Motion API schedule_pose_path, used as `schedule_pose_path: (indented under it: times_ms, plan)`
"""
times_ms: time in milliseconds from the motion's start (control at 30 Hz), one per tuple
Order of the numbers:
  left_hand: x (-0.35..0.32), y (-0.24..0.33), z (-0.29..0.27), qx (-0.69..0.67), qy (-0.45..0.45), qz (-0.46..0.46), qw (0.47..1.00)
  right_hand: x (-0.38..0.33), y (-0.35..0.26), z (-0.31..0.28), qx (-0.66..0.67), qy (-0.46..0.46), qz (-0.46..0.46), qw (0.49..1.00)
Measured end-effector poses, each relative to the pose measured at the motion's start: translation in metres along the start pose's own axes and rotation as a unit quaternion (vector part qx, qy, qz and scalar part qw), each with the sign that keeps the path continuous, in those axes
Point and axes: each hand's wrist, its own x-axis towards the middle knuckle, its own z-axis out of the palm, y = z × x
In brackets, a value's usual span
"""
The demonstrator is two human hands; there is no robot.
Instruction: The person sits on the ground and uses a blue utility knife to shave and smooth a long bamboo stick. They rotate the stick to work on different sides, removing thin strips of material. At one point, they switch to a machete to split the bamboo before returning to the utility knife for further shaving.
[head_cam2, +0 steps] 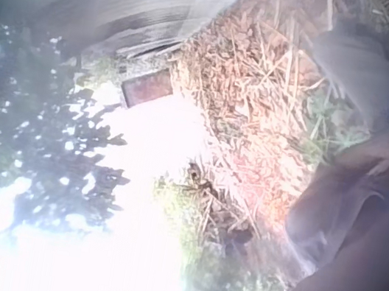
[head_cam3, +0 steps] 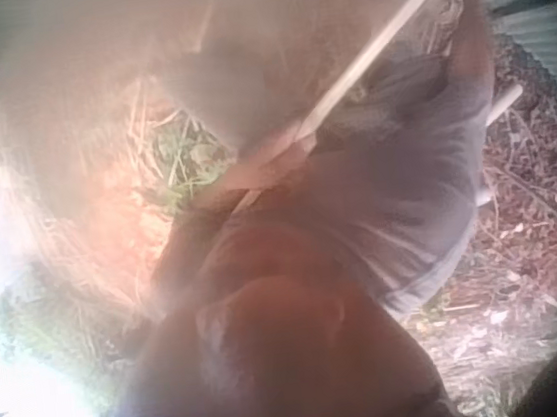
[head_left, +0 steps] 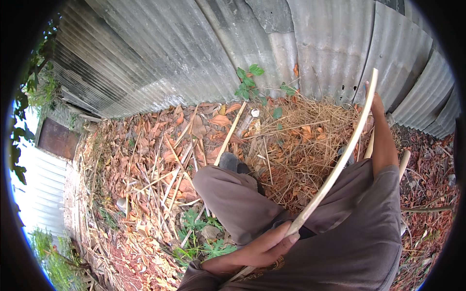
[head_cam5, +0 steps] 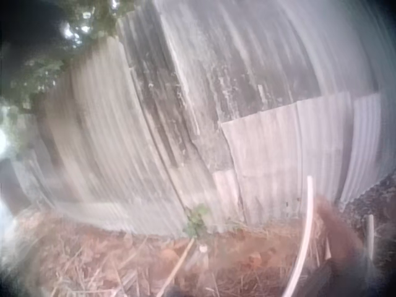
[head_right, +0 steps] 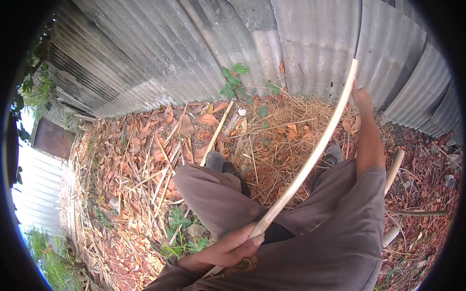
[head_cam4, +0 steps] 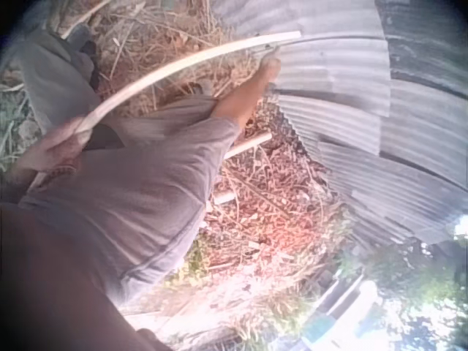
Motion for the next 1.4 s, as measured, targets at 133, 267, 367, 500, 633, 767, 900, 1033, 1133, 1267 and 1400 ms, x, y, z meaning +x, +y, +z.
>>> schedule_pose_path:
  times_ms: [133,267,367,500,633,767,900,1033,1133,1267,1400]
  plan:
    - [0.015,-0.009,-0.043,-0.165,0.13,-0.048,0.976,-0.046,-0.07,0.016,-0.01,0.03,-0.03,0.999]
    - [0.03,-0.016,-0.048,-0.235,0.17,-0.003,0.957,-0.104,-0.142,-0.008,-0.028,-0.035,-0.165,0.985]
    - [0.034,-0.024,-0.058,-0.283,0.216,-0.023,0.934,-0.203,-0.214,-0.038,-0.038,-0.094,-0.266,0.959]
    - [0.043,-0.029,-0.071,-0.246,0.27,-0.025,0.931,-0.298,-0.233,-0.024,-0.009,-0.19,-0.395,0.899]
    - [0.045,-0.029,-0.069,-0.242,0.285,-0.017,0.927,-0.352,-0.24,0.011,-0.031,-0.187,-0.524,0.83]
    - [0.042,-0.027,-0.069,-0.166,0.317,-0.028,0.934,-0.364,-0.24,0.017,-0.089,-0.185,-0.534,0.82]
    - [0.037,-0.017,-0.066,-0.046,0.335,-0.026,0.941,-0.365,-0.239,0.017,-0.1,-0.182,-0.535,0.819]
    - [0.036,-0.014,-0.064,0.085,0.368,-0.014,0.926,-0.363,-0.236,0.028,-0.092,-0.145,-0.562,0.809]
    - [0.038,-0.019,-0.063,0.175,0.387,-0.011,0.905,-0.35,-0.237,0.038,-0.066,-0.075,-0.589,0.802]
    - [0.042,-0.023,-0.065,0.203,0.4,0.007,0.894,-0.341,-0.239,0.046,-0.052,-0.049,-0.603,0.794]
    - [0.042,-0.021,-0.066,0.199,0.404,0.016,0.892,-0.337,-0.238,0.051,-0.039,-0.03,-0.608,0.792]
